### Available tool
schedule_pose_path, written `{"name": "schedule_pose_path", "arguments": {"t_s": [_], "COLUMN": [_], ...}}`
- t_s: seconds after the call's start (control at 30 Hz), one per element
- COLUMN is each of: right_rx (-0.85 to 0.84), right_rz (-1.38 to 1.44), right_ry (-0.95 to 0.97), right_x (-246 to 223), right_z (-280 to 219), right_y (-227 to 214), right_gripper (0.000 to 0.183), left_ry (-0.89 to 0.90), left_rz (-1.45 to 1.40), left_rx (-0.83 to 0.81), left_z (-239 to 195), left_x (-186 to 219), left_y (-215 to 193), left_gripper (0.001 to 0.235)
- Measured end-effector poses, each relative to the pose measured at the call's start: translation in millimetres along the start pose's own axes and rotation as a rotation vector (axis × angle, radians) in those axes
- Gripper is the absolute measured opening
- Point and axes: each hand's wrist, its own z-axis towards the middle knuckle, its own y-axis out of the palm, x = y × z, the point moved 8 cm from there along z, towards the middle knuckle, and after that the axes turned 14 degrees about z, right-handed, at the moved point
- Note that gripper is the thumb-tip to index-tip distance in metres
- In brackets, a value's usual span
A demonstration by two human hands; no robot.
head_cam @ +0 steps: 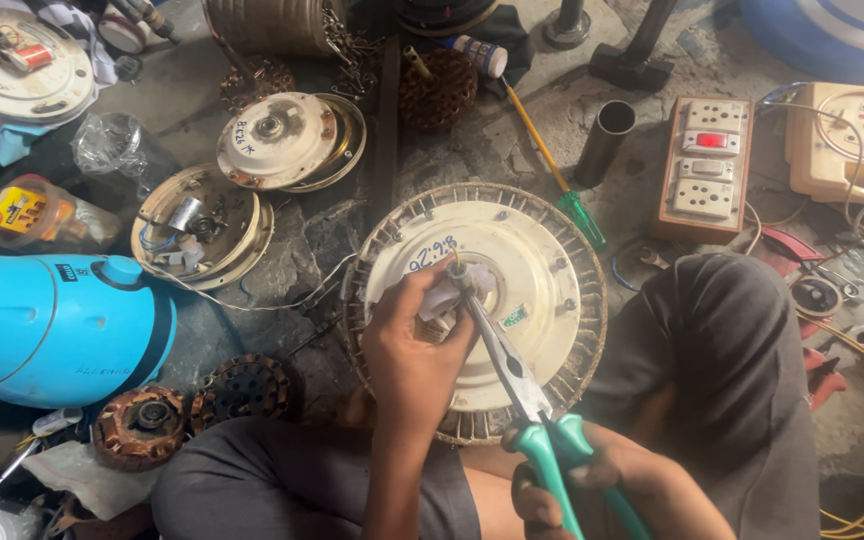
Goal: The person sits on the floor and uses a screwdriver and pliers to adjust and secure wires on a circular electrical component. They manipulate the wires and tighten connections while surrounded by various tools and parts.
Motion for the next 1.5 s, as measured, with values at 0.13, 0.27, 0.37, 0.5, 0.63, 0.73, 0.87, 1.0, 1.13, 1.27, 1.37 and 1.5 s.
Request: {"name": "schedule_pose_path", "arguments": {"t_s": [0.13, 0.27, 0.37, 0.5, 0.63, 0.73, 0.87, 1.0, 1.13, 1.27, 1.37, 1.5], "right_rx": [0.159, 0.676, 0.578, 0.412, 0.472, 0.333, 0.503, 0.727, 0.358, 0.532, 0.708, 0.876], "right_rz": [-0.192, -0.737, -1.297, -1.756, -1.771, -1.529, -1.266, -0.764, -0.641, -0.757, -1.107, -1.481], "right_ry": [-0.096, -0.131, -0.204, -0.418, -0.474, -0.504, -0.335, -0.166, -0.156, -0.344, -0.458, -0.590], "right_x": [-10.3, -39.9, -54.0, -51.7, -48.5, -47.6, -50.4, -46.5, -47.0, -85.7, -122.8, -149.9], "right_z": [-4.0, -29.2, -21.8, -12.4, -14.7, -16.8, -25.7, -52.3, -58.6, -90.4, -117.0, -143.4], "right_y": [-30.5, -69.7, -54.6, -31.4, -36.7, -39.7, -71.4, -118.4, -122.8, -146.9, -144.9, -109.9], "right_gripper": [0.051, 0.072, 0.078, 0.074, 0.067, 0.066, 0.070, 0.073, 0.068, 0.069, 0.071, 0.069], "left_ry": [0.032, 0.015, 0.000, 0.001, 0.028, 0.036, 0.066, 0.084, 0.090, 0.090, 0.099, 0.121], "left_rz": [0.029, -0.039, -0.079, -0.108, -0.075, -0.052, -0.027, -0.022, -0.032, -0.033, -0.005, 0.040], "left_rx": [0.006, -0.020, -0.039, -0.064, -0.042, -0.037, -0.025, -0.025, -0.031, -0.051, -0.046, -0.016], "left_z": [-0.6, -0.9, -0.6, -1.0, -1.4, -1.0, -0.5, -0.1, 0.2, -0.3, -2.0, -4.1], "left_x": [0.9, -1.8, -3.2, -3.0, -1.2, -1.3, -0.5, 0.2, 3.6, 5.3, 5.4, 6.7], "left_y": [-1.8, -2.2, -0.9, 1.7, -1.7, -1.9, -3.7, -4.1, -5.8, -6.0, -5.8, -4.1], "left_gripper": [0.040, 0.041, 0.041, 0.040, 0.042, 0.041, 0.040, 0.040, 0.043, 0.046, 0.047, 0.045]}}
